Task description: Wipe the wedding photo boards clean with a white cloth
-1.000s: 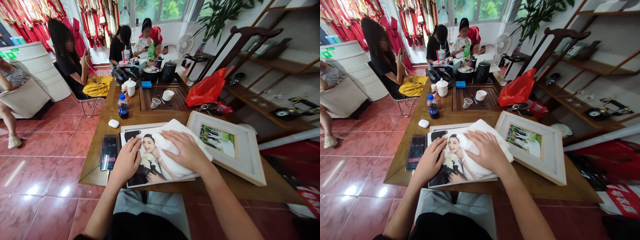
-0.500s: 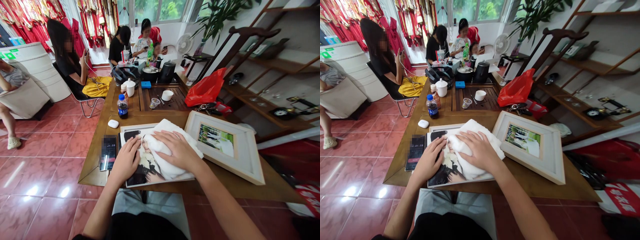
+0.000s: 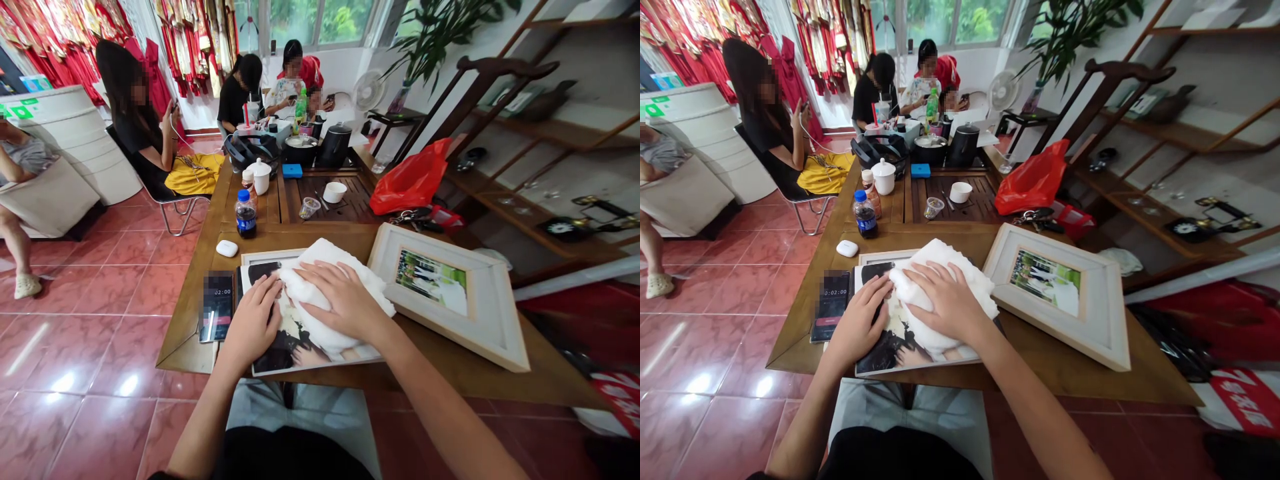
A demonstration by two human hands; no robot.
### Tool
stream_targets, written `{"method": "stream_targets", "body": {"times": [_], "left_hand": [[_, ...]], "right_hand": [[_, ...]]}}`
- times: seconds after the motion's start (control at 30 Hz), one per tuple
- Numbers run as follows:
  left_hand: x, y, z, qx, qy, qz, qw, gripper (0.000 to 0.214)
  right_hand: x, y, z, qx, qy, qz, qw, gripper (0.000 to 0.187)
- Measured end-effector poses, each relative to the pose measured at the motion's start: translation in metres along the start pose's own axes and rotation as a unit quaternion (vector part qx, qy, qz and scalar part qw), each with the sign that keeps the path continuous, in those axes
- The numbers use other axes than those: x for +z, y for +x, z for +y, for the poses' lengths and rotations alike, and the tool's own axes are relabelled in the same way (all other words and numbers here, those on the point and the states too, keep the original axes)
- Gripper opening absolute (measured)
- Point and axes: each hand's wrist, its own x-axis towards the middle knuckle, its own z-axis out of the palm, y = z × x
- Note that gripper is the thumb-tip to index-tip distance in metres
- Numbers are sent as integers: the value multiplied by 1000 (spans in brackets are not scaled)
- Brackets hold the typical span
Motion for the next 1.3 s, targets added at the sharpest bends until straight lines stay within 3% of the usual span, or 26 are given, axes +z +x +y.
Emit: {"method": "stream_targets", "body": {"times": [0.27, 0.57, 0.83, 1.07, 1.2, 1.3], "left_hand": [[0, -1, -2, 5, -7, 4, 1000, 42], [0, 0, 0, 0, -20, 2, 1000, 43], [-2, 1, 1, -5, -23, 1, 1000, 43], [-2, 2, 1, -4, -38, 10, 999, 42], [-3, 0, 0, 13, -74, 30, 997, 40], [-9, -6, -1, 23, -102, 47, 993, 39]], "right_hand": [[-1, -12, 23, 39, -6, 43, 998, 53], [-3, -44, 4, -44, -5, 0, 999, 59], [-5, -63, 18, -8, -17, 44, 999, 54], [-8, -81, 4, -116, 8, 25, 993, 66], [-12, -93, 17, -124, 70, 109, 984, 62], [-14, -107, 40, -5, 115, 223, 968, 52]]}}
